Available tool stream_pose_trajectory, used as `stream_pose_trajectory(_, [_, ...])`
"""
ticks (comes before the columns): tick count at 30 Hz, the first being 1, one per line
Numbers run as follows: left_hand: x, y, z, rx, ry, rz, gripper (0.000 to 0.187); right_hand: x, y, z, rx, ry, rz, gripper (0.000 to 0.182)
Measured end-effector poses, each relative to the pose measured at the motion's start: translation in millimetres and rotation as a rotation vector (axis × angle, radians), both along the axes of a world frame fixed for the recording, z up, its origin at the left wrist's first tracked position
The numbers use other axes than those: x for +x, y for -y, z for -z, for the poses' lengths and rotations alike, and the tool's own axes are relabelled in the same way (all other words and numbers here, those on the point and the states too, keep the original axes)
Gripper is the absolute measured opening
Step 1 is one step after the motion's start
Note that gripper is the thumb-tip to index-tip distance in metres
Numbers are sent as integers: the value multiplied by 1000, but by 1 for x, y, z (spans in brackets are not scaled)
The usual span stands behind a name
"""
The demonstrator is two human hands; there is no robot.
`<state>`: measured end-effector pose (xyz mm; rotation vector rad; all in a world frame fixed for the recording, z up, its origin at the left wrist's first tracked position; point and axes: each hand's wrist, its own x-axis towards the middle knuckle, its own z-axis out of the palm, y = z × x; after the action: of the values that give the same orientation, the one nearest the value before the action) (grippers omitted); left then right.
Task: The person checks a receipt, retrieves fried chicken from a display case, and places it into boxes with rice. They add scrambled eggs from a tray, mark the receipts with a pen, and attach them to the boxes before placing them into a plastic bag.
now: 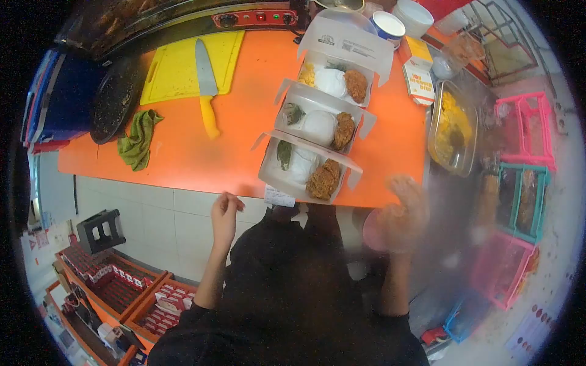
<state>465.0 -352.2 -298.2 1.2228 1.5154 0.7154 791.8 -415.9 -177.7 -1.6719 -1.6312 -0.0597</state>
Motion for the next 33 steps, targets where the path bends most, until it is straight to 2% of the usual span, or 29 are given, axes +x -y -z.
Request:
stream_pose_trajectory(2, [-16, 16, 45, -604, 173, 27, 43, -4, 37, 33, -72, 0, 123, 35])
stream_pose_trajectory(4, [-2, 26, 67, -531, 230, 87, 42, -13, 53, 40, -149, -1, 249, 30])
stream_pose_trajectory(6, [4, 27, 81, -465, 293, 149, 42, -29, 55, 34, -189, -24, 27, 23])
stream_pose_trajectory(8, [6, 21, 91, -407, 202, 515, 48, -43, 67, 40, -191, -35, 91, 19])
stream_pose_trajectory(11, [6, 28, 89, -334, 66, 606, 45, -57, 74, 33, -216, -20, 168, 11])
stream_pose_trajectory(12, [9, 28, 64, -397, 248, 555, 36, -58, 75, 34, -205, -22, 182, 11])
stream_pose_trajectory(13, [11, 27, 47, -403, 247, 560, 36, -59, 78, 35, -194, -24, 196, 11])
stream_pose_trajectory(15, [16, 28, 27, -735, 359, 450, 30, -57, 79, 35, -189, -5, 191, 14])
stream_pose_trajectory(17, [16, 40, 25, -677, 402, 430, 27, -55, 84, 39, -184, 14, 174, 17])
stream_pose_trajectory(20, [17, 58, 37, -590, 421, 359, 34, -53, 94, 48, -230, -63, 171, 20])
stream_pose_trajectory(22, [18, 71, 50, -318, 434, 266, 48, -54, 96, 42, -374, -150, 184, 22])
stream_pose_trajectory(23, [18, 71, 46, -324, 431, 266, 48, -54, 96, 41, -425, -180, 190, 23])
stream_pose_trajectory(25, [19, 69, 35, -156, 421, 310, 64, -55, 96, 40, -297, -79, 125, 24])
stream_pose_trajectory(29, [18, 63, 26, -156, 338, 401, 64, -44, 103, 53, -274, -142, 102, 24])
stream_pose_trajectory(31, [15, 67, 36, 125, 5, 527, 60, -26, 107, 54, -277, -10, 35, 22])
stream_pose_trajectory(33, [20, 71, 31, 36, 80, 431, 56, -11, 110, 40, -295, -29, 85, 14])
